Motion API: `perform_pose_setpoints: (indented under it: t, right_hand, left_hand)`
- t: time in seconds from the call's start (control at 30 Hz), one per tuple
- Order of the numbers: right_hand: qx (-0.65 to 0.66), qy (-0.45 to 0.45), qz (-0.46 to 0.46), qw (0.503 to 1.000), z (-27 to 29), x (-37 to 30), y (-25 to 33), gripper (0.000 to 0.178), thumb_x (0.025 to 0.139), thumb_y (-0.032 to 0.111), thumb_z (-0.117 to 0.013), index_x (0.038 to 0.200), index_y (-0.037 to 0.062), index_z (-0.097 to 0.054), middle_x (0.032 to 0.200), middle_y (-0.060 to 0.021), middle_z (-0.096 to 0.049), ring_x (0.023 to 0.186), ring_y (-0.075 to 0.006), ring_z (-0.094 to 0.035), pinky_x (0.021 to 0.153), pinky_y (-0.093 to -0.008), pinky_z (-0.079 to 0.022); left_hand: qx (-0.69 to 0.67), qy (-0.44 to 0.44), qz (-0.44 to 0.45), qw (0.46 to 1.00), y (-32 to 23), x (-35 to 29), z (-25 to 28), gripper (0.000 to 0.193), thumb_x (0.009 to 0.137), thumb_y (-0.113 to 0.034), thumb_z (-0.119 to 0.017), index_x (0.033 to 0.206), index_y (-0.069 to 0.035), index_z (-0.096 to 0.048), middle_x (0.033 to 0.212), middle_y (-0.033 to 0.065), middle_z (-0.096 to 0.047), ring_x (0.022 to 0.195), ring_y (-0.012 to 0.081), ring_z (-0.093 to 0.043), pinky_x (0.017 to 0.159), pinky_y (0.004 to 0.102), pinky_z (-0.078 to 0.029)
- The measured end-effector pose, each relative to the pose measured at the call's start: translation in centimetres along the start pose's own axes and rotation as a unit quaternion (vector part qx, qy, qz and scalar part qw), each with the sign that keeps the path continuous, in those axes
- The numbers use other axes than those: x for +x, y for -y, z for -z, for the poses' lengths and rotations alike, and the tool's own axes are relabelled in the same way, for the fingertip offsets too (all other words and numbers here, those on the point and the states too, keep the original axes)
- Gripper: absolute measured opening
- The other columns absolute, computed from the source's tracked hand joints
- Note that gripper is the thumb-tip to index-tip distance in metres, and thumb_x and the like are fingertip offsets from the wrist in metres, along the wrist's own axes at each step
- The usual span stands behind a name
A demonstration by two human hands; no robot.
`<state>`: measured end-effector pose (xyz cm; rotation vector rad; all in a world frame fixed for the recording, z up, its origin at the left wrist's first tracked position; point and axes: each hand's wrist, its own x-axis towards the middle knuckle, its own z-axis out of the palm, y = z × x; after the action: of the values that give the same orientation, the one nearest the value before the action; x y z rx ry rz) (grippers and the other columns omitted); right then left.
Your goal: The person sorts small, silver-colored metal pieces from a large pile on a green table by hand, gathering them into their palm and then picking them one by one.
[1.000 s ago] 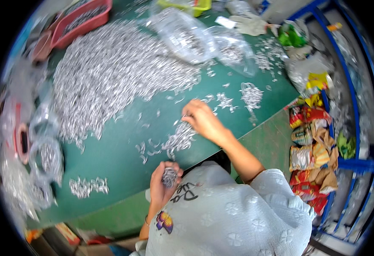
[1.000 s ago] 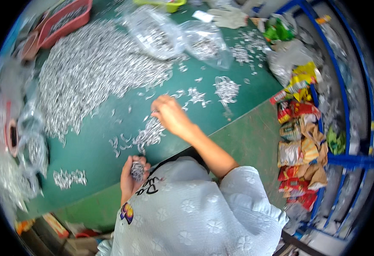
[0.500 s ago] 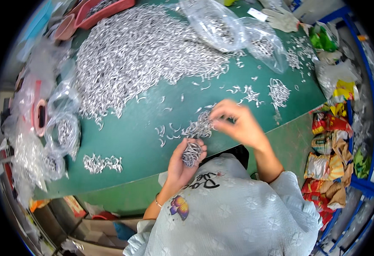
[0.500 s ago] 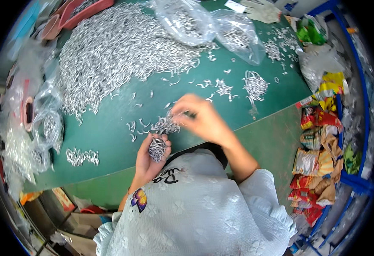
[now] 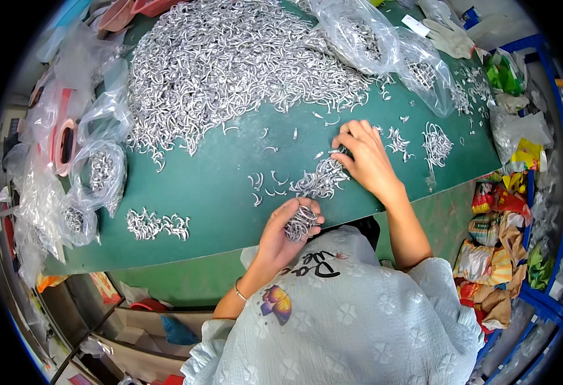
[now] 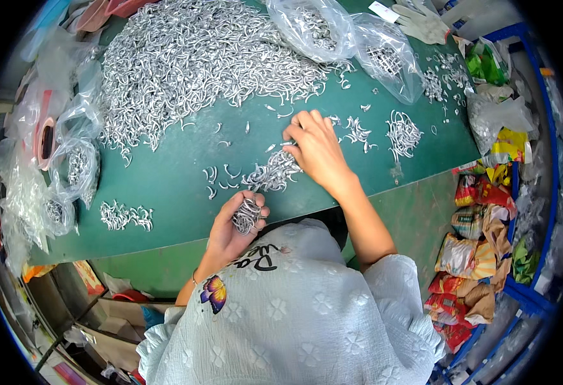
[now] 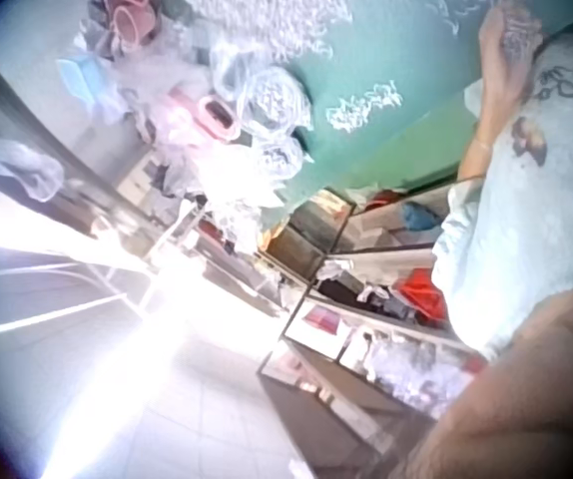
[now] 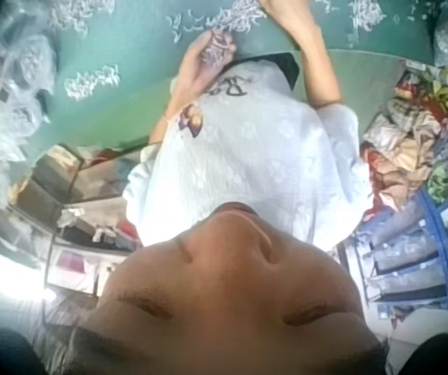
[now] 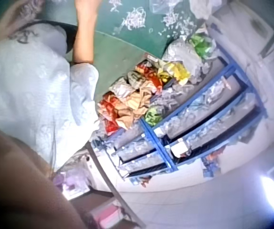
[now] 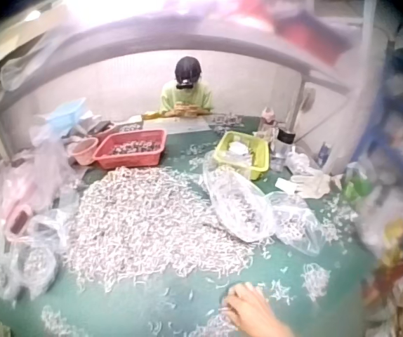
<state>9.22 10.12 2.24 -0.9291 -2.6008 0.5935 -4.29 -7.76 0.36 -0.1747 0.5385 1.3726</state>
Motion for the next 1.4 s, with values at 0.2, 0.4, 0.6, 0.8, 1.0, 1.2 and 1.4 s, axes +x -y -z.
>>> perform_pose_setpoints:
  t: [0.2,0.4,0.6,0.8,1.0,1.2,1.4]
  right_hand:
    - [-0.016,0.006,0.021,1.000,0.2,0.4,0.2,0.009,0.078,0.007,-0.065,0.080,0.0031,-0.057,0.082,-0.0085,-0.054,0.084,-0.0268,-0.050,0.075,-0.0369,-0.035]
    - [0.105,-0.014,-0.078,0.991,-0.1,-0.8,-1.2,0.009,0.079,0.006,-0.065,0.084,0.0012,-0.059,0.081,-0.0113,-0.059,0.079,-0.0290,-0.054,0.076,-0.0381,-0.040]
    - [0.069,-0.067,-0.050,0.994,0.6,-1.0,-0.5,0.017,0.076,0.004,-0.067,0.092,0.0023,-0.061,0.089,-0.0105,-0.058,0.086,-0.0288,-0.053,0.079,-0.0375,-0.040]
    - [0.007,0.024,0.021,0.999,-1.1,-0.5,1.3,0.012,0.076,0.006,-0.066,0.087,0.0057,-0.059,0.089,-0.0051,-0.053,0.089,-0.0242,-0.048,0.077,-0.0360,-0.035]
    - [0.008,0.036,0.016,0.999,-1.0,-0.5,1.0,0.009,0.077,0.002,-0.063,0.085,0.0045,-0.058,0.084,-0.0059,-0.053,0.085,-0.0245,-0.049,0.078,-0.0360,-0.034]
    - [0.154,0.025,0.002,0.988,0.9,-1.2,2.6,0.013,0.077,0.000,-0.062,0.089,0.0028,-0.059,0.085,-0.0077,-0.057,0.084,-0.0270,-0.053,0.080,-0.0364,-0.038]
    - [0.251,0.130,0.066,0.957,1.2,-1.4,4.0,0.033,0.073,0.009,-0.070,0.105,0.0061,-0.061,0.103,-0.0083,-0.058,0.098,-0.0278,-0.052,0.086,-0.0377,-0.038]
  left_hand:
    - [-0.005,-0.029,-0.023,0.999,0.2,-0.2,0.2,0.020,0.094,-0.023,-0.054,0.099,-0.005,-0.059,0.101,0.0129,-0.059,0.097,0.0274,-0.061,0.076,0.0354,-0.057]
    - [0.008,0.047,-0.033,0.998,0.3,-0.2,1.1,0.021,0.093,-0.019,-0.056,0.104,-0.001,-0.060,0.105,0.0139,-0.061,0.103,0.0284,-0.061,0.084,0.0365,-0.055]
    - [-0.002,0.079,-0.035,0.996,0.9,-0.6,1.0,0.034,0.095,-0.035,-0.050,0.097,-0.003,-0.061,0.093,0.0154,-0.057,0.096,0.0326,-0.061,0.079,0.0388,-0.057]
    - [-0.054,0.063,0.015,0.996,0.8,-0.4,1.6,0.047,0.099,-0.041,-0.037,0.091,-0.001,-0.061,0.092,0.0155,-0.059,0.087,0.0283,-0.063,0.071,0.0365,-0.057]
    - [-0.030,0.053,0.028,0.998,0.7,-0.8,1.5,0.040,0.099,-0.035,-0.039,0.097,-0.001,-0.059,0.087,0.0131,-0.059,0.081,0.0253,-0.062,0.070,0.0344,-0.057]
    - [0.035,-0.004,0.017,0.999,0.8,-0.9,1.1,0.036,0.099,-0.033,-0.041,0.110,-0.003,-0.058,0.094,0.0136,-0.060,0.089,0.0264,-0.062,0.071,0.0346,-0.057]
    - [0.022,-0.071,-0.008,0.997,0.7,-0.4,-0.6,0.032,0.098,-0.029,-0.045,0.108,-0.002,-0.059,0.098,0.0127,-0.061,0.092,0.0255,-0.062,0.073,0.0342,-0.057]
